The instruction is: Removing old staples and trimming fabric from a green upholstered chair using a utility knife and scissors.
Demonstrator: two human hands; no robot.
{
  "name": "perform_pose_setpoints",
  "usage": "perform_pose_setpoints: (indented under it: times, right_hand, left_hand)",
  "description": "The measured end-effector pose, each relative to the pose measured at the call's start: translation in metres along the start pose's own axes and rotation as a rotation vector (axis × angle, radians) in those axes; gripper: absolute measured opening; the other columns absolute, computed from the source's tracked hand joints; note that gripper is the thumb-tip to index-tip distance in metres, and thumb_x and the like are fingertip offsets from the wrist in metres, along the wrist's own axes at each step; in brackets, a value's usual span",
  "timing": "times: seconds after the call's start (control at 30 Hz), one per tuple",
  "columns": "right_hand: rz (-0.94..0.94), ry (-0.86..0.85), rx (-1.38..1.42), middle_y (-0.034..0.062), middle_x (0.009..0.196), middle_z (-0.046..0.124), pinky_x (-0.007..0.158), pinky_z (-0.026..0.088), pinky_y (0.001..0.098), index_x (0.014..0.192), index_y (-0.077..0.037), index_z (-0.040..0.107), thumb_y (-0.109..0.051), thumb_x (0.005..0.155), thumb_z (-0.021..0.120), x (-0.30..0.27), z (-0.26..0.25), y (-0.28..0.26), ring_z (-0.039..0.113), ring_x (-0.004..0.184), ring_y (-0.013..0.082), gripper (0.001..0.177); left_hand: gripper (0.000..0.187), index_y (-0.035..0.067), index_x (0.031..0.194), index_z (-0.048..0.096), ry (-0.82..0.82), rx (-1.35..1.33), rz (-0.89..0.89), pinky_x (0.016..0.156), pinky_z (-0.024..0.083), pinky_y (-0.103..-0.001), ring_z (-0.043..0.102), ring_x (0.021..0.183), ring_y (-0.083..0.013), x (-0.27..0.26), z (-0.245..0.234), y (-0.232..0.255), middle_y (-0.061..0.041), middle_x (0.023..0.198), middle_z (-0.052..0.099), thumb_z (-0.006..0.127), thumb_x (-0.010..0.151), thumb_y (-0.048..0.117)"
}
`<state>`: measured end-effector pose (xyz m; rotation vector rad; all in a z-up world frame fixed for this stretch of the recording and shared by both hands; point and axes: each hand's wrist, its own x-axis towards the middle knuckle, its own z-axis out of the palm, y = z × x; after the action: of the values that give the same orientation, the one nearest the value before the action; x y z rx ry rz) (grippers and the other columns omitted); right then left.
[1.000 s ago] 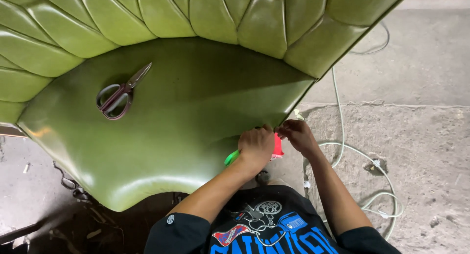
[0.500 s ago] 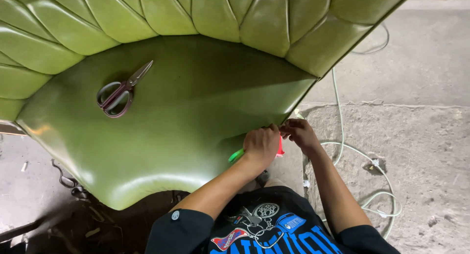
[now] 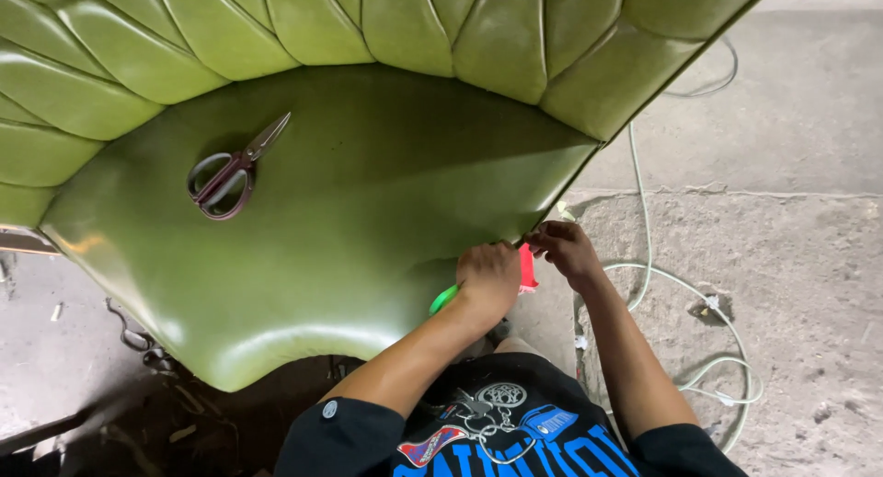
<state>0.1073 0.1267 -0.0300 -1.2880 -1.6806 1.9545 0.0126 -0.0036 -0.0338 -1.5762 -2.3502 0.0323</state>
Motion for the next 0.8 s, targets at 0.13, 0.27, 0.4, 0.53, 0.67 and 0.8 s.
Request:
perform_pose_setpoints:
  times: [0.13, 0.27, 0.4, 0.53, 0.67, 0.8]
  right_hand:
    - [-0.003, 0.021, -0.007, 0.0137, 0.072, 0.069, 0.063, 0.047, 0.0281, 0.080, -0.002, 0.073, -0.019, 0.080, 0.075, -0.001, 0.001, -0.004, 0.069, 0.073, 0.0211, 0.017]
    - [0.026, 0.008, -0.252, 0.0174, 0.077, 0.074, 0.065, 0.047, 0.0338, 0.090, -0.002, 0.078, -0.031, 0.085, 0.076, -0.037, 0.015, -0.038, 0.069, 0.073, 0.0252, 0.029]
    - [0.047, 0.003, -0.276, 0.0164, 0.077, 0.076, 0.065, 0.046, 0.0331, 0.091, 0.001, 0.076, -0.028, 0.084, 0.077, -0.050, 0.024, -0.055, 0.066, 0.071, 0.0226, 0.030]
    - [0.021, -0.036, -0.242, 0.0207, 0.082, 0.078, 0.067, 0.051, 0.0305, 0.090, 0.002, 0.078, -0.023, 0.082, 0.074, -0.031, 0.018, -0.037, 0.075, 0.075, 0.0271, 0.027]
    - [-0.003, -0.115, -0.187, 0.0223, 0.084, 0.077, 0.068, 0.053, 0.0303, 0.096, 0.005, 0.078, -0.018, 0.082, 0.070, -0.024, 0.010, -0.031, 0.075, 0.079, 0.0285, 0.028]
    - [0.002, -0.124, -0.208, 0.0204, 0.086, 0.078, 0.069, 0.054, 0.0302, 0.096, 0.002, 0.079, -0.019, 0.084, 0.069, -0.027, 0.006, -0.032, 0.076, 0.082, 0.0268, 0.026]
  left_hand:
    - [0.018, 0.023, 0.059, 0.066, -0.025, 0.009, -0.027, 0.029, 0.040, -0.038, 0.061, 0.047, -0.0173, -0.013, -0.007, -0.026, 0.006, 0.046, 0.053, 0.064, 0.070, 0.010]
    - [0.016, 0.020, 0.067, 0.073, -0.187, -0.218, 0.109, 0.040, 0.052, -0.042, 0.072, 0.054, -0.0259, -0.047, -0.030, -0.080, 0.000, 0.055, 0.065, 0.062, 0.078, 0.015]
    - [0.028, 0.003, 0.087, 0.076, -0.573, -0.499, 0.062, 0.063, 0.060, -0.059, 0.078, 0.078, -0.0460, -0.034, -0.065, -0.108, -0.018, 0.073, 0.074, 0.052, 0.087, 0.017]
    - [0.031, 0.004, 0.104, 0.073, -0.610, -0.565, 0.015, 0.070, 0.060, -0.062, 0.077, 0.083, -0.0475, -0.023, -0.063, -0.095, -0.020, 0.078, 0.073, 0.047, 0.092, 0.017]
    - [0.003, 0.021, 0.071, 0.064, 0.189, -0.181, 0.091, 0.043, 0.052, -0.037, 0.064, 0.044, -0.0236, -0.020, -0.038, -0.066, 0.001, 0.049, 0.055, 0.065, 0.072, 0.023]
    - [0.020, 0.027, 0.056, 0.053, 0.270, -0.050, 0.072, 0.042, 0.049, -0.030, 0.061, 0.040, -0.0144, -0.001, -0.049, -0.053, 0.010, 0.044, 0.051, 0.065, 0.066, 0.014]
